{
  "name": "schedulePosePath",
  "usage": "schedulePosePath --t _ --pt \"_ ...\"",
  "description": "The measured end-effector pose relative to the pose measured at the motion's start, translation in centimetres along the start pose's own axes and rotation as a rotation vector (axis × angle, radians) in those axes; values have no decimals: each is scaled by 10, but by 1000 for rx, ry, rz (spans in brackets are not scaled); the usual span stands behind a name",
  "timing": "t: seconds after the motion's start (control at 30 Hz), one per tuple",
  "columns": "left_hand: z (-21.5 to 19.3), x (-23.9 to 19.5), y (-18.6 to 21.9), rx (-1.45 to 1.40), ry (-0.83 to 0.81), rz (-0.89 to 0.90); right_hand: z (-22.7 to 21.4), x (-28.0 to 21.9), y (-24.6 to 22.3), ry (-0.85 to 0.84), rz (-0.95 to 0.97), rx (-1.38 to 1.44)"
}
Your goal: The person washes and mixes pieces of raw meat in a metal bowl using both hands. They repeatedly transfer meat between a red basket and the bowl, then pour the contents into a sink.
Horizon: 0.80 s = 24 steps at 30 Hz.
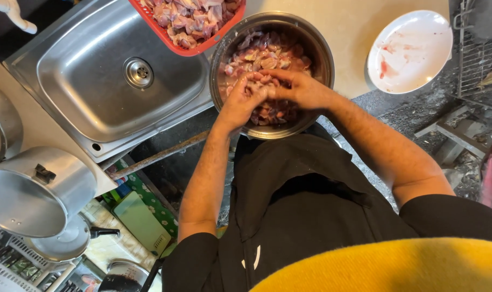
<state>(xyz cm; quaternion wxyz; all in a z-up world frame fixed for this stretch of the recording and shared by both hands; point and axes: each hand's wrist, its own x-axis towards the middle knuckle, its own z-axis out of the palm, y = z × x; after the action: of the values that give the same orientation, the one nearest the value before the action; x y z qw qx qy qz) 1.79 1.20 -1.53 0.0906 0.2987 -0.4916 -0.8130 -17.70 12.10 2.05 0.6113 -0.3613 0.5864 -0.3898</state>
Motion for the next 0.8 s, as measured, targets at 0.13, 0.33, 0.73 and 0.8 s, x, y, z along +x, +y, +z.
schedulePosePath --t 0.13,0.33,0.73,0.8 --pt "-6 6 -16 -69 34 90 -4 17 45 100 82 443" --pt "9 4 10 59 175 146 2 25 38 187 -16 337" --pt "-13 2 -6 854 185 7 -10 14 25 52 118 -415" --pt "-12 -5 -15 1225 149 239 -6 7 -3 6 97 -596"
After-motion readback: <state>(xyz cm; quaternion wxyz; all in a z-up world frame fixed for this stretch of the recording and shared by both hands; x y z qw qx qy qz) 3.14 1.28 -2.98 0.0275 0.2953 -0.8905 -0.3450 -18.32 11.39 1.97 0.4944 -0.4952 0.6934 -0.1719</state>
